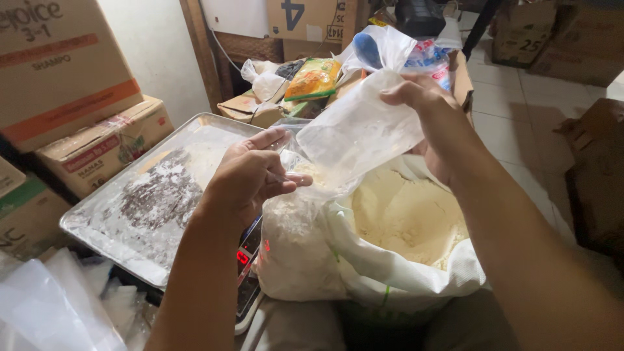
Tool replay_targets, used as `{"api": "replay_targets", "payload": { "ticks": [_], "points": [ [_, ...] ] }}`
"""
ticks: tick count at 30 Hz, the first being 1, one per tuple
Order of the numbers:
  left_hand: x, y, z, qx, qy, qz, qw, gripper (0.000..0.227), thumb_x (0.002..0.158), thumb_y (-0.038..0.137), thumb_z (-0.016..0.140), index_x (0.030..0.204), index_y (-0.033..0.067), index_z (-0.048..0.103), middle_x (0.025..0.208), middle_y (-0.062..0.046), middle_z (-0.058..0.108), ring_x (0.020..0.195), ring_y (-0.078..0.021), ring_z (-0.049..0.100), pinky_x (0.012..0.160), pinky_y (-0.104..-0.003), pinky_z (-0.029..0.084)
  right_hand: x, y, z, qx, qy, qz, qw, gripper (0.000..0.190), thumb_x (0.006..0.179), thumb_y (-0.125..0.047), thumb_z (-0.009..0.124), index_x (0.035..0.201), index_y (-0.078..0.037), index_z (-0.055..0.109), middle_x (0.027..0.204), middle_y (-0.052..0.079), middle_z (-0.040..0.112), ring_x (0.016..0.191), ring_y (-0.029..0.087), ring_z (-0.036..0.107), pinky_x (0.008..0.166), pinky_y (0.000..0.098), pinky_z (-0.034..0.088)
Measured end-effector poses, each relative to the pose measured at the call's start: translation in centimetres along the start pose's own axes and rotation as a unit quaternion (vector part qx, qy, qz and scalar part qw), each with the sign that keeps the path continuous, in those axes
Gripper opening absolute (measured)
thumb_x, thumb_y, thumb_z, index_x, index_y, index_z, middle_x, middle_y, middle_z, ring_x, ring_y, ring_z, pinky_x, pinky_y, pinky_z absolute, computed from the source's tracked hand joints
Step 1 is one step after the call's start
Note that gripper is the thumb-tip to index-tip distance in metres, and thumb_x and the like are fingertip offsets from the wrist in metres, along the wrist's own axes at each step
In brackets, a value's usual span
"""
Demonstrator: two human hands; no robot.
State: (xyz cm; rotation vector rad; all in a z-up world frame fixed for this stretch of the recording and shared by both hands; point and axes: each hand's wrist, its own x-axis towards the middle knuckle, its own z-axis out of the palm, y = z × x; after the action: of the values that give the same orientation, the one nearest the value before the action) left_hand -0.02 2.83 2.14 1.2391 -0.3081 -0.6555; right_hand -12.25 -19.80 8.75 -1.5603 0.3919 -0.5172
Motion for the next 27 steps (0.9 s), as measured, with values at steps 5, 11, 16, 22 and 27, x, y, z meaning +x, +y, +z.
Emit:
{"api": "replay_targets", "payload": {
  "ticks": [5,11,16,22,27],
  "points": [
    [-0.3,0.0,0.7,0.003,0.007,0.014,1.000,0.080,0.072,-0.010,0.045,0.151,0.0012,0.041,0.152,-0.019,0.052,0.084,-0.0356,0.078,0.062,-0.031,0.059,-0.3,1.5,-1.5,0.152,-0.042,0.072,0.985,0.061,0.081,-0.030,0.063,0.137,-0.009,0.056,0.130,0.011,0.069,0.119,0.029,0.069,0.095,0.0486,0.057],
    [-0.3,-0.1,0.9,0.012,0.013,0.016,1.000,0.081,0.072,-0.008,0.045,0.152,0.0040,0.041,0.157,-0.014,0.048,0.086,-0.0336,0.078,0.067,-0.031,0.058,-0.8,3.9,-2.9,0.260,-0.037,0.162,0.951,0.056,0.087,-0.038,0.053,0.138,-0.015,0.055,0.135,0.011,0.063,0.120,0.029,0.063,0.095,0.0522,0.052],
    [-0.6,0.1,1.1,0.011,0.019,0.013,1.000,0.081,0.073,-0.007,0.044,0.153,0.0040,0.041,0.158,-0.014,0.048,0.088,-0.0343,0.079,0.068,-0.031,0.058,-1.6,6.4,-4.3,0.295,0.003,0.232,0.927,0.056,0.093,-0.045,0.038,0.140,-0.021,0.057,0.138,0.010,0.062,0.123,0.032,0.058,0.095,0.0515,0.047],
    [-1.0,0.1,1.4,0.031,0.040,0.002,0.999,0.080,0.072,-0.007,0.044,0.151,0.0052,0.043,0.157,-0.011,0.049,0.087,-0.0326,0.079,0.065,-0.030,0.056,-2.5,10.5,-7.3,0.326,0.033,0.226,0.917,0.059,0.097,-0.045,0.030,0.145,-0.020,0.053,0.150,0.012,0.056,0.139,0.035,0.051,0.101,0.0569,0.046],
    [-0.8,-0.3,1.6,0.028,0.041,0.007,0.999,0.077,0.075,-0.007,0.045,0.151,0.0044,0.043,0.156,-0.010,0.051,0.083,-0.0311,0.078,0.059,-0.030,0.053,-2.9,15.1,-8.6,0.389,0.174,0.326,0.844,0.063,0.105,-0.045,0.024,0.158,-0.012,0.032,0.164,0.026,0.034,0.146,0.047,0.038,0.111,0.0682,0.036]
  ]
}}
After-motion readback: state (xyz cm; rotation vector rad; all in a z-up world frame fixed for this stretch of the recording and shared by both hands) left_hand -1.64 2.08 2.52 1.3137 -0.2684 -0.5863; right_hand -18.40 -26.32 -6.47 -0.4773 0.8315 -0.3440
